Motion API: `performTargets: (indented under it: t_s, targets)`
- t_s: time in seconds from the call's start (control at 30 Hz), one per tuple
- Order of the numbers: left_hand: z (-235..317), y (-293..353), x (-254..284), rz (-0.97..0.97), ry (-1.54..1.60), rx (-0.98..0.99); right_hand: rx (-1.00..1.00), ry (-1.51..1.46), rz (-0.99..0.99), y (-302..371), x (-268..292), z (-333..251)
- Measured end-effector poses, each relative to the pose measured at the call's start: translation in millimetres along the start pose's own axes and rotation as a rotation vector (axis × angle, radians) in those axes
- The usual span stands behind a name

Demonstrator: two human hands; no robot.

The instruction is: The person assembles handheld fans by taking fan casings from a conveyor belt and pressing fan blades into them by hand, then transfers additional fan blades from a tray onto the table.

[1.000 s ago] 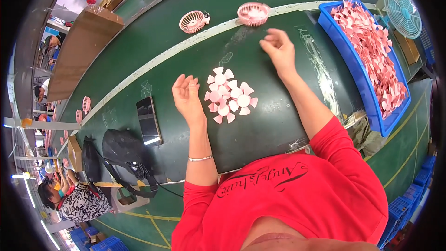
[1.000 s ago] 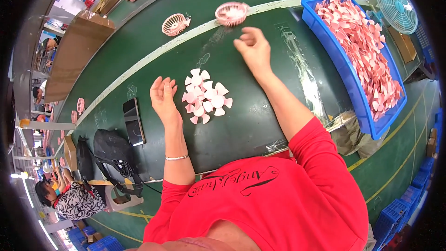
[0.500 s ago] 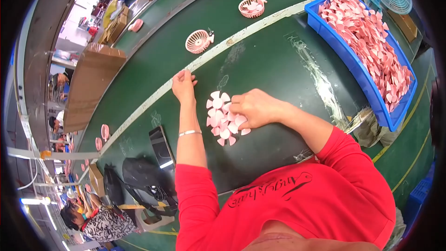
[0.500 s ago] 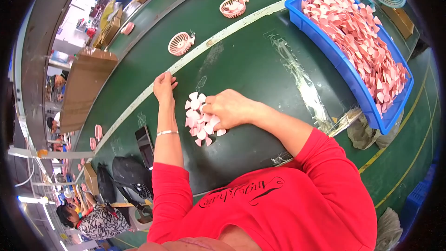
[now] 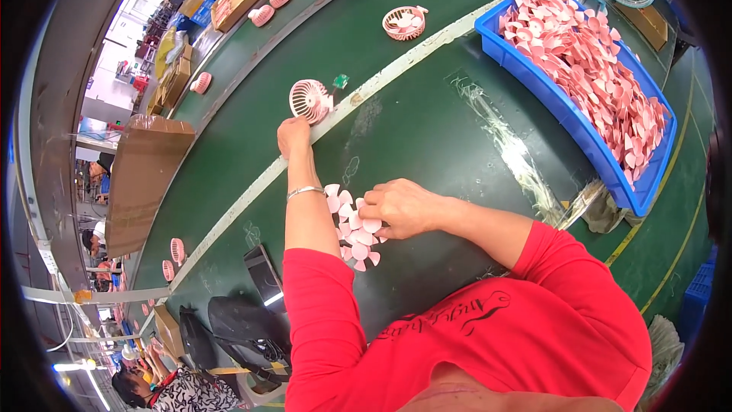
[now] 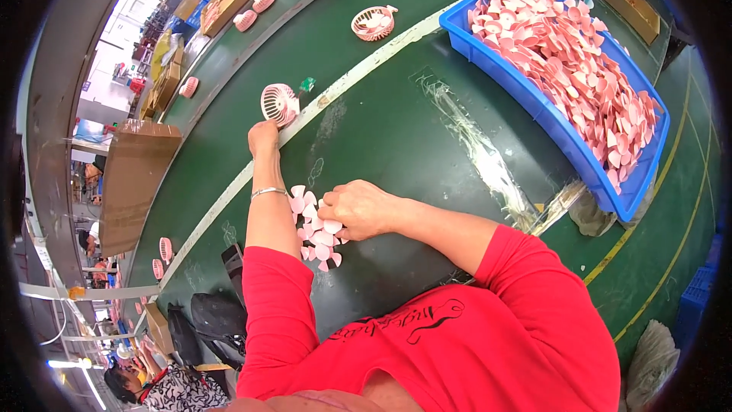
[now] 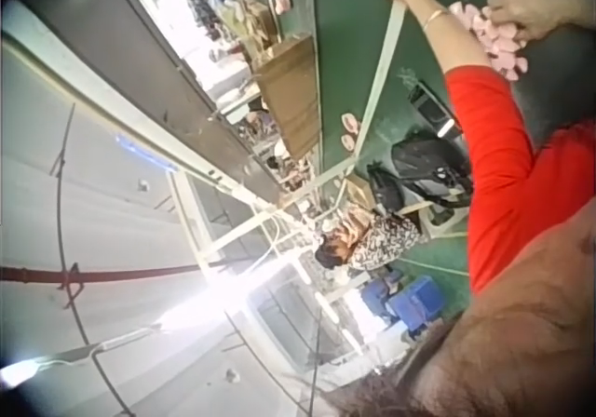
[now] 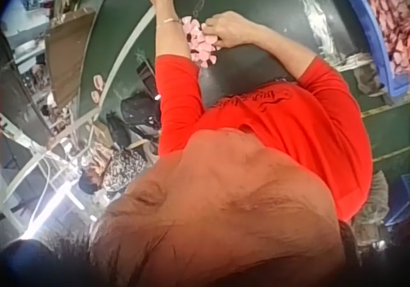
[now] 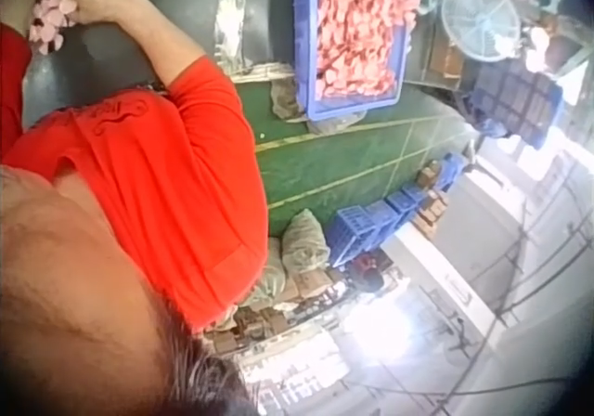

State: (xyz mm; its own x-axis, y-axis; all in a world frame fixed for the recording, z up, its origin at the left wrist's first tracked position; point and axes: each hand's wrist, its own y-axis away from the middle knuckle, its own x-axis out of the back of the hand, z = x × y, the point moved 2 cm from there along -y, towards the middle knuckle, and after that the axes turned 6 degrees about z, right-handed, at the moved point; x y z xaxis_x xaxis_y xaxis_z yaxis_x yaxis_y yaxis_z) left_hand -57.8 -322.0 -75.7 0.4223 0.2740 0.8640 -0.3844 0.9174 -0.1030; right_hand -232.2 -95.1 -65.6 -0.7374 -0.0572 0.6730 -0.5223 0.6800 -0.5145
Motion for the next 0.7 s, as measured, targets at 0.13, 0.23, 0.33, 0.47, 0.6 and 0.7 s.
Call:
performTargets:
  t_s: [0.13,0.23,0.33,0.47,0.6,0.7]
  targets:
    - [-24,6,7,-0.134,0.684,0.141,-0.003,0.01,0.013,2,0,2]
    - [-51,28,36,-0.103,0.918,0.215,0.025,-0.008,0.045,-1,-3,-2]
    - [-63,62,60,-0.008,1.004,0.22,0.052,0.018,0.154,0,-3,0]
    - [-63,119,81,0.034,1.322,0.24,0.042,0.019,0.343,-2,9,-4]
    - [-54,177,88,-0.056,1.374,0.176,0.082,0.079,0.554,-10,22,-19]
    - [-44,209,92,-0.179,1.38,0.063,0.102,0.151,0.622,-12,26,-27]
